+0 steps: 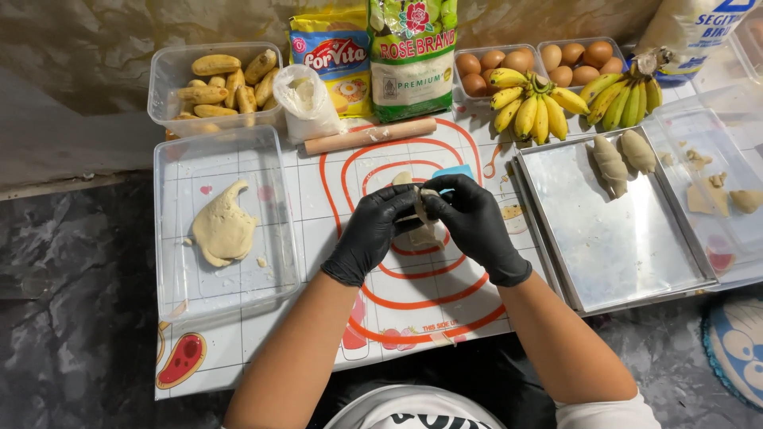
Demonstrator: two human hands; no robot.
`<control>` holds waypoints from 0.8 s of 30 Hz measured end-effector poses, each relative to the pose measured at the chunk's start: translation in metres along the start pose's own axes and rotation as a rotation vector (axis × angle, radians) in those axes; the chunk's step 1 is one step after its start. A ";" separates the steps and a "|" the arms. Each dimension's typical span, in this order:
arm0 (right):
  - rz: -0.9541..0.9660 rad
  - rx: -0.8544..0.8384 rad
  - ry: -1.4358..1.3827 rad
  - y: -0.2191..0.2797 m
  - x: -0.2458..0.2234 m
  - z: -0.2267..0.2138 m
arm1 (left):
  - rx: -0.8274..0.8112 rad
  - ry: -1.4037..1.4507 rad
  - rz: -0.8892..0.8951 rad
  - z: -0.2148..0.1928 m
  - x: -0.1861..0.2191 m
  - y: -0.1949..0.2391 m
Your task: The person shapes a piece of dough into a rectangular form using a blue plastic scraper and then flattens it with a wooden rolling pin on a silicone mat. The person repeatedly rolls the dough back and forth to achieve a thin, even sheet.
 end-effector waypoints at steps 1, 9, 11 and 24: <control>-0.001 0.001 0.002 -0.003 -0.001 0.000 | -0.002 0.001 0.000 0.000 -0.002 -0.001; -0.100 -0.192 0.175 -0.022 -0.039 0.027 | 0.125 0.245 0.086 -0.023 -0.017 -0.044; -0.201 -0.149 0.175 -0.026 -0.025 0.034 | 0.133 0.263 0.129 -0.030 -0.016 -0.050; -0.556 0.002 0.137 -0.015 -0.013 0.024 | 0.136 0.118 0.126 -0.019 -0.004 -0.029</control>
Point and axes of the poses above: each hand's wrist, its own y-axis away from the middle knuckle, its own z-axis out of the palm, x = y × z, the point moved 4 cm from there along -y, towards the middle knuckle, and after that the axes turned 14 degrees about x, right-handed, at the moved point
